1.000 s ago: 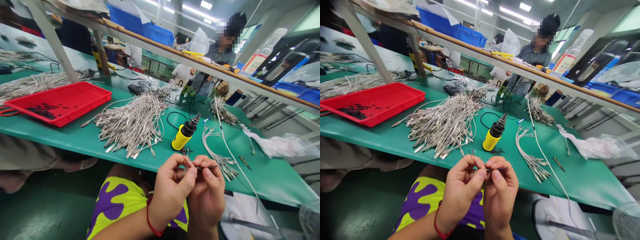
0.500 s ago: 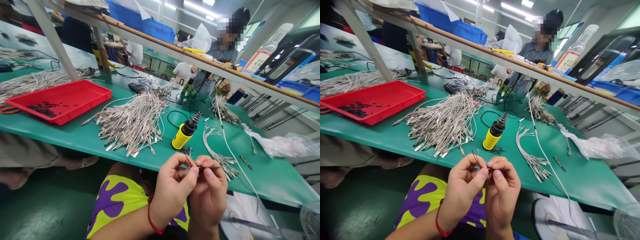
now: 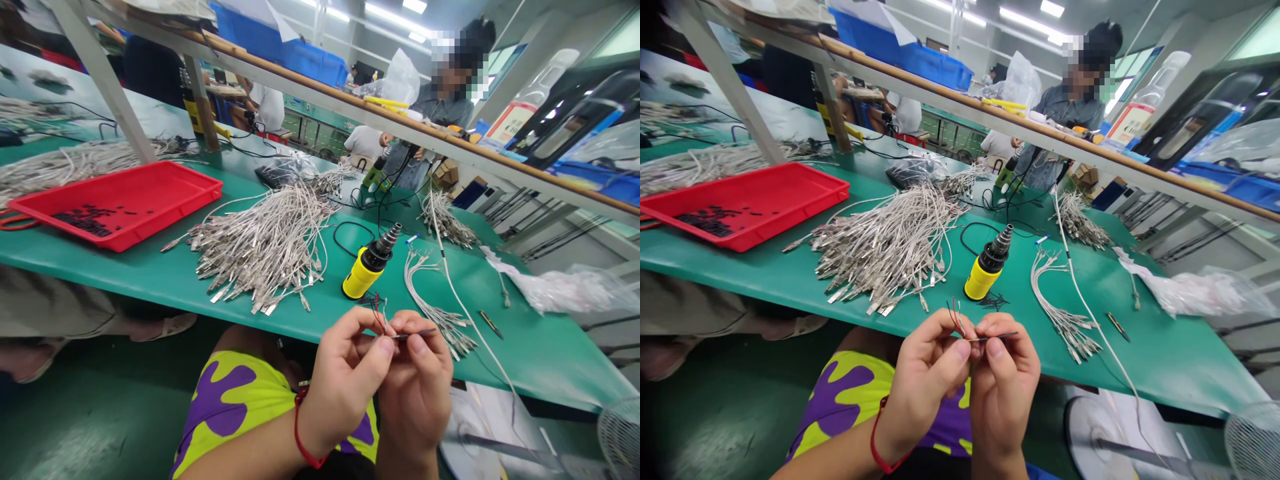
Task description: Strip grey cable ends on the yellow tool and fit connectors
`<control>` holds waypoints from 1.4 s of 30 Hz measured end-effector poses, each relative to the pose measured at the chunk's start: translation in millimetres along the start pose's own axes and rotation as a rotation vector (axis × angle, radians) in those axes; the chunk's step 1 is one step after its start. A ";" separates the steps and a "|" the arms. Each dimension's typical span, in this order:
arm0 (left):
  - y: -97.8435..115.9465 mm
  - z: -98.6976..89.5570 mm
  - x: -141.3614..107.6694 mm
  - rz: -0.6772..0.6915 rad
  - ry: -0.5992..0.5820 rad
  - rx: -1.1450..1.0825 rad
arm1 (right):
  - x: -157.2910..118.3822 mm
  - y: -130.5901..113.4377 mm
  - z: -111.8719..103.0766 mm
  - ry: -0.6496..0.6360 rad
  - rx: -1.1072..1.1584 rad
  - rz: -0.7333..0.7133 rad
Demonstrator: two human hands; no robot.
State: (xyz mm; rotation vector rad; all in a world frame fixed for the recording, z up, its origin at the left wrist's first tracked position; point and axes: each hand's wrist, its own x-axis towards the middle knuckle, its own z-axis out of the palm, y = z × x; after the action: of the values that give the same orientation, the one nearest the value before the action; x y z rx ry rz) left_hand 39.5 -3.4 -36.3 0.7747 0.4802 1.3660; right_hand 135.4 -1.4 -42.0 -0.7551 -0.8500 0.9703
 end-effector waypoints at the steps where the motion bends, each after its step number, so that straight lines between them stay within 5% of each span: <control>1: -0.4 -0.1 -0.4 0.004 -0.006 -0.008 | 0.0 -0.5 0.0 -0.002 -0.009 0.000; 19: -4.9 1.3 -2.4 0.094 0.111 0.204 | -3.1 -0.4 -2.1 -0.017 -0.029 -0.053; 42: -8.3 -3.2 -5.9 0.224 0.047 0.291 | -7.2 2.4 -3.3 0.040 -0.053 -0.095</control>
State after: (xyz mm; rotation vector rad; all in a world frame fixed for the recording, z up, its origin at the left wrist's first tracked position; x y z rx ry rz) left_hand 41.9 -8.7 -45.3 1.0606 0.6544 1.5436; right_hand 135.1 -7.6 -47.4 -0.7701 -0.8714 0.8483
